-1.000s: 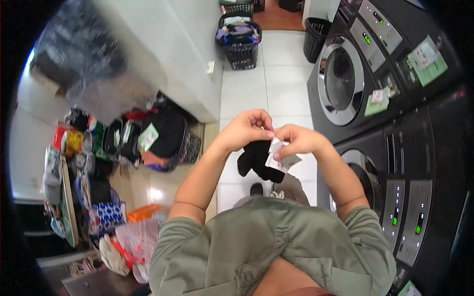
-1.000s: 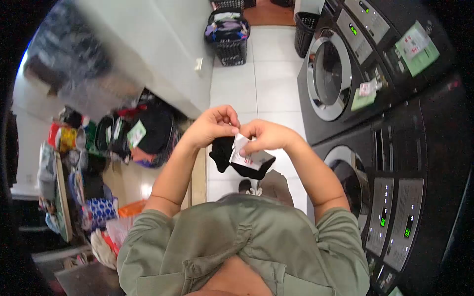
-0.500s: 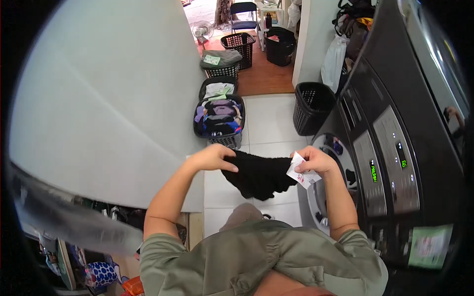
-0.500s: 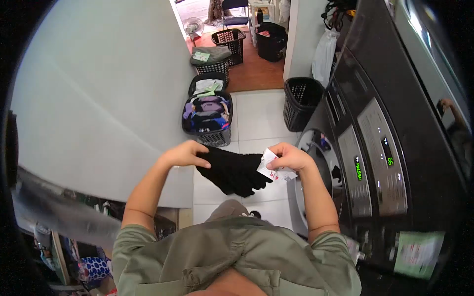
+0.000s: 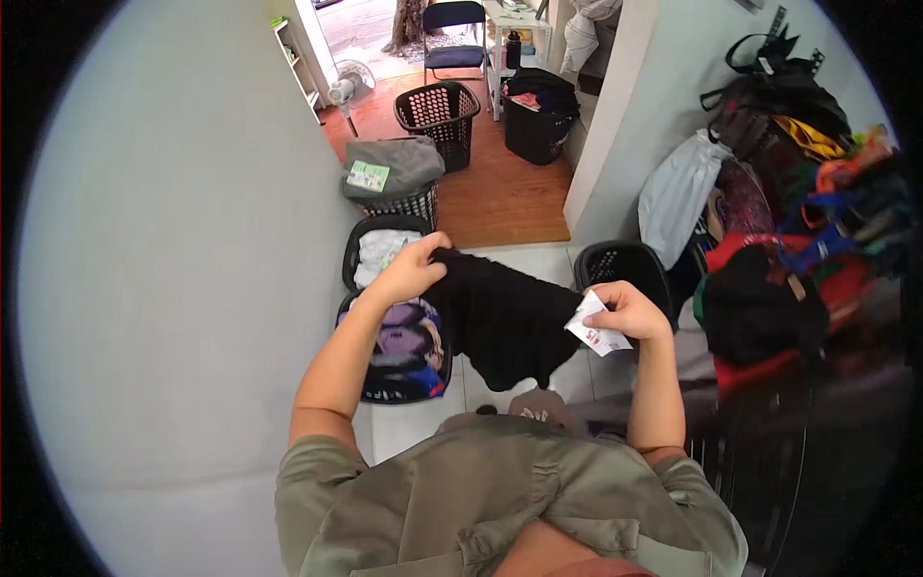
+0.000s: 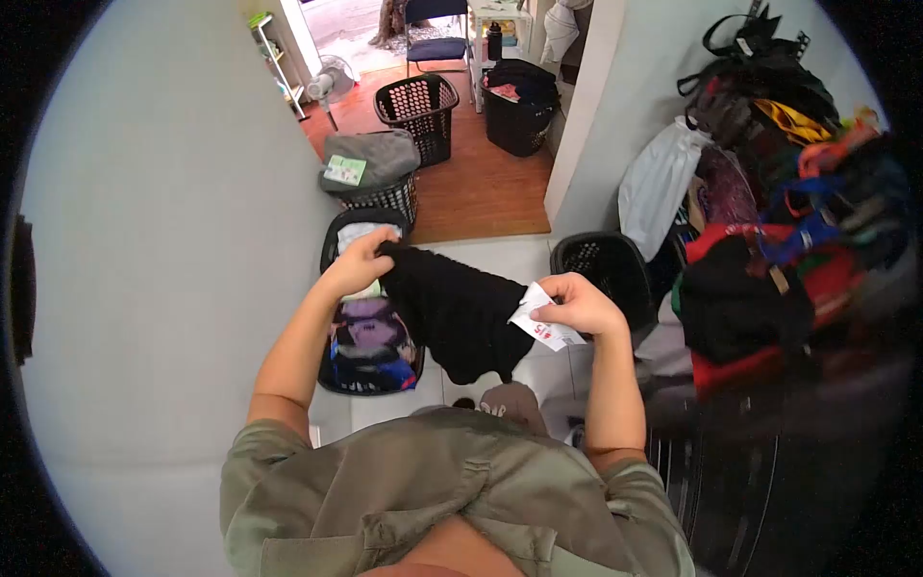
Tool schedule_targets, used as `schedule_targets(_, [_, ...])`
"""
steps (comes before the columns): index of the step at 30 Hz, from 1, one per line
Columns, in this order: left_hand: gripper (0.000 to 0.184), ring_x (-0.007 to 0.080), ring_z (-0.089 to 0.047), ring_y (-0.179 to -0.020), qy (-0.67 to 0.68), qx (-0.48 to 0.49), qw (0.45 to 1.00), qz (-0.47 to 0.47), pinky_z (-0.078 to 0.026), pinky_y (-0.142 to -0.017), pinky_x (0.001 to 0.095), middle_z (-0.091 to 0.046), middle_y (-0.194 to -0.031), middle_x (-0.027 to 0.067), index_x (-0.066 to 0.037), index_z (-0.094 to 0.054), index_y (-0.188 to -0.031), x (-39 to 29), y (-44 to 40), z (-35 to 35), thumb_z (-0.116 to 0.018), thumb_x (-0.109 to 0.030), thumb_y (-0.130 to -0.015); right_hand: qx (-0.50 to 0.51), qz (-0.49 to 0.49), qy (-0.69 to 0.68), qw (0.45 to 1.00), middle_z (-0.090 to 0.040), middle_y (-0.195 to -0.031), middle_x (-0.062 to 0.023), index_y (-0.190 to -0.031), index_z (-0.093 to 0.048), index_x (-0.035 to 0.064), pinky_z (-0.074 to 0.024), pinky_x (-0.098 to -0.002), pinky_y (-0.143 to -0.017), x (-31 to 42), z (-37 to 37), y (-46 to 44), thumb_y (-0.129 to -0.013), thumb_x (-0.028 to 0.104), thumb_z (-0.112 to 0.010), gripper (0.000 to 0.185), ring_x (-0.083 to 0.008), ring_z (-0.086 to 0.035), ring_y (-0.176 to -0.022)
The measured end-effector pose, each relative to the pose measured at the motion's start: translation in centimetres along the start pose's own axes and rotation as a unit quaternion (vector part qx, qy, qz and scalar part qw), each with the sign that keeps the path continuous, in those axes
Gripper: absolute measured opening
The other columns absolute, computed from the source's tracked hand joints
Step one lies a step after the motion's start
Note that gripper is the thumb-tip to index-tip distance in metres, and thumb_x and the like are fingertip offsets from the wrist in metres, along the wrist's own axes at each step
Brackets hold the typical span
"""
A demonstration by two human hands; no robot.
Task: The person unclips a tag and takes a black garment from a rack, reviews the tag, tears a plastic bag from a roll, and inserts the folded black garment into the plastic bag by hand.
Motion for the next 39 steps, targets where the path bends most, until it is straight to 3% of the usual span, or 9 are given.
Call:
schedule_targets(9, [0.013, 0.0047, -0.044, -0.056, 0.068, 0.052, 0.996, 0.005, -0.036, -0.050, 0.0198, -0.047, -0.062, -0.0023, -0.001, -0.053, -0.078, 3.1, -27.8, 4.7, -0.055, -0.002, -0.065, -0.007, -0.003, -0.088, 0.996, -0.060, -0.068, -0.0030, -0.075, -0.060, -0.0004, -0.0425, -0.0208, -0.054, -1.1, 22.9, -19.6, -0.068, 0.002, -0.061, 0.007, -0.0072, -0.055, -0.059])
schedule_targets(13, [0.020, 0.0104, -0.048, -0.054, -0.166, 0.041, 0.982, 0.080, -0.037, -0.050, 0.0251, -0.046, -0.058, 0.0067, 0.000, -0.052, -0.064, 3.7, -35.3, 10.7, -0.067, -0.012, -0.062, -0.004, -0.001, -0.116, 0.993, -0.059, -0.070, -0.0032, -0.083, -0.058, -0.0009, -0.0422, -0.0216, -0.053, 1.3, 29.5, -30.3, -0.065, 0.001, -0.063, 0.019, -0.0080, -0.055, -0.059])
schedule_targets(15, [0.021, 0.0155, -0.052, -0.065, -0.296, 0.051, 0.952, -0.057, -0.039, -0.055, 0.0267, -0.054, -0.073, 0.0094, 0.002, -0.051, -0.060, 4.8, -40.2, 13.8, -0.069, -0.009, -0.058, 0.012, 0.008, -0.150, 0.989, -0.058, -0.071, -0.0031, -0.092, -0.056, -0.0023, -0.0410, -0.0215, -0.052, 2.3, 33.6, -36.6, -0.060, 0.001, -0.065, 0.033, -0.0097, -0.054, -0.058])
schedule_targets(17, [0.019, 0.0279, -0.052, -0.085, -0.140, 0.012, 0.974, -0.180, -0.036, -0.081, 0.0334, -0.055, -0.089, 0.0126, 0.002, -0.055, -0.062, 3.7, -44.4, 15.8, -0.068, -0.011, -0.060, 0.059, 0.028, -0.178, 0.982, -0.057, -0.069, -0.0029, -0.091, -0.056, -0.0035, -0.0405, -0.0208, -0.053, 1.9, 38.2, -43.3, -0.058, 0.001, -0.064, 0.035, -0.0106, -0.053, -0.056])
schedule_targets(23, [0.012, 0.0224, -0.054, -0.086, 0.135, 0.111, 0.945, -0.276, -0.033, -0.085, 0.0341, -0.058, -0.075, 0.0129, 0.001, -0.059, -0.073, -2.2, -58.4, 24.1, -0.064, -0.006, -0.064, -0.031, 0.142, -0.274, 0.951, -0.052, -0.061, -0.0064, -0.079, -0.056, -0.0040, -0.0441, -0.0234, -0.058, 4.0, 49.4, -61.7, -0.051, 0.010, -0.056, 0.031, -0.0097, -0.046, -0.047])
schedule_targets(27, [0.022, 0.0115, -0.054, -0.061, 0.322, 0.142, 0.936, 0.005, -0.042, -0.054, 0.0238, -0.058, -0.067, 0.0073, 0.005, -0.055, -0.086, -4.2, -67.5, 27.9, -0.061, -0.011, -0.073, -0.118, -0.014, -0.220, 0.968, -0.055, -0.069, -0.0057, -0.089, -0.056, -0.0037, -0.0435, -0.0232, -0.071, 8.0, 52.1, -69.8, -0.051, 0.012, -0.057, 0.041, -0.0106, -0.050, -0.053])
schedule_targets(29, [0.018, 0.0107, -0.047, -0.053, 0.123, 0.125, 0.973, -0.148, -0.040, -0.051, 0.0239, -0.052, -0.059, 0.0072, 0.003, -0.053, -0.082, -4.5, -73.0, 29.4, -0.057, -0.015, -0.079, -0.056, 0.021, -0.224, 0.973, -0.057, -0.090, -0.0055, -0.094, -0.056, -0.0034, -0.0435, -0.0243, -0.068, 11.0, 52.0, -74.5, -0.064, 0.005, -0.056, 0.031, -0.0126, -0.055, -0.074])
schedule_targets(32, [0.030, 0.0153, -0.047, -0.055, 0.029, 0.166, 0.980, -0.106, -0.039, -0.053, 0.0289, -0.048, -0.063, 0.0170, 0.005, -0.050, -0.088, -3.4, -78.7, 31.3, -0.057, -0.022, -0.079, -0.135, -0.034, -0.215, 0.967, -0.058, -0.092, -0.0071, -0.098, -0.054, -0.0016, -0.0437, -0.0268, -0.071, 8.4, 56.1, -78.6, -0.072, 0.004, -0.054, 0.027, -0.0128, -0.055, -0.082])
schedule_targets(39, [0.028, 0.0170, -0.049, -0.064, -0.043, -0.058, 0.996, 0.046, -0.041, -0.059, 0.0308, -0.052, -0.073, 0.0178, 0.004, -0.049, -0.088, 3.8, -90.9, 42.1, -0.058, -0.022, -0.079, -0.282, -0.152, -0.352, 0.879, -0.056, -0.073, -0.0033, -0.098, -0.052, 0.0056, -0.0451, -0.0279, -0.054, -2.7, 66.1, -84.6, -0.080, 0.012, -0.054, 0.020, -0.0140, -0.054, -0.061])
Point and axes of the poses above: each hand's wrist, its own y-axis away from the middle knuckle, its own z-axis out of the back of the hand, x = y × z, the point moved 5 cm from there along -y, towards the middle knuckle
